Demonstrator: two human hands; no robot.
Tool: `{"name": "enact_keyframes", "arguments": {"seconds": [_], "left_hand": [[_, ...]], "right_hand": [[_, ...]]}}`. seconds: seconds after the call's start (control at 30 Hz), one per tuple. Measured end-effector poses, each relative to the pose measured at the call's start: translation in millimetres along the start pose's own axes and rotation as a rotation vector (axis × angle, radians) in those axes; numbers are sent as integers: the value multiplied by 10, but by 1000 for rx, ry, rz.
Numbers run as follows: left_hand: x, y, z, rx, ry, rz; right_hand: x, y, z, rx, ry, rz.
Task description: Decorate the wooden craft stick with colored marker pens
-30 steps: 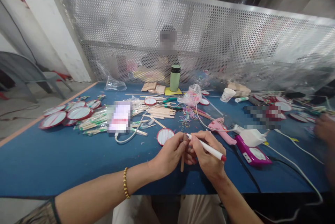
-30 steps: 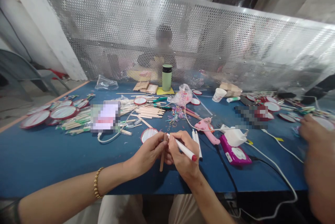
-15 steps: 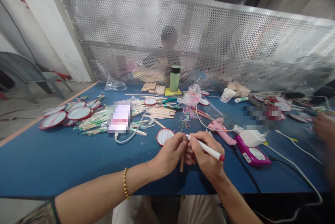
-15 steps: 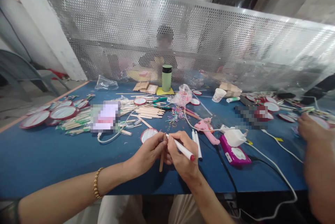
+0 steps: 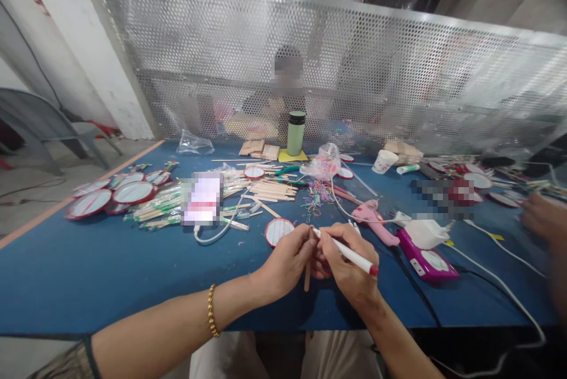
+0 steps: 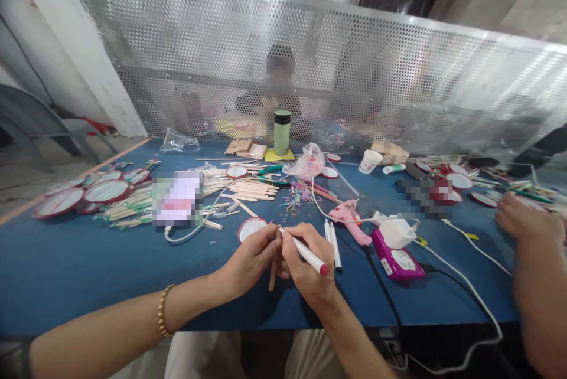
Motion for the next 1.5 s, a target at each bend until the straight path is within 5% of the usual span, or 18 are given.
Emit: {"name": "enact_keyframes", "arguments": {"seconds": [1.5], "left_hand": [[-12, 4, -31, -8, -7, 30]], "right_hand": [[10, 16, 4, -17, 121, -26]]}}
Point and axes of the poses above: each hand's wrist, its own z-axis towards the middle knuckle, its own y-axis out of the back of the hand, x = y × z, the point moved 2 cm from there along z, towards the middle knuckle, and after that the axes turned 2 degrees about z, right-handed, at the moved point
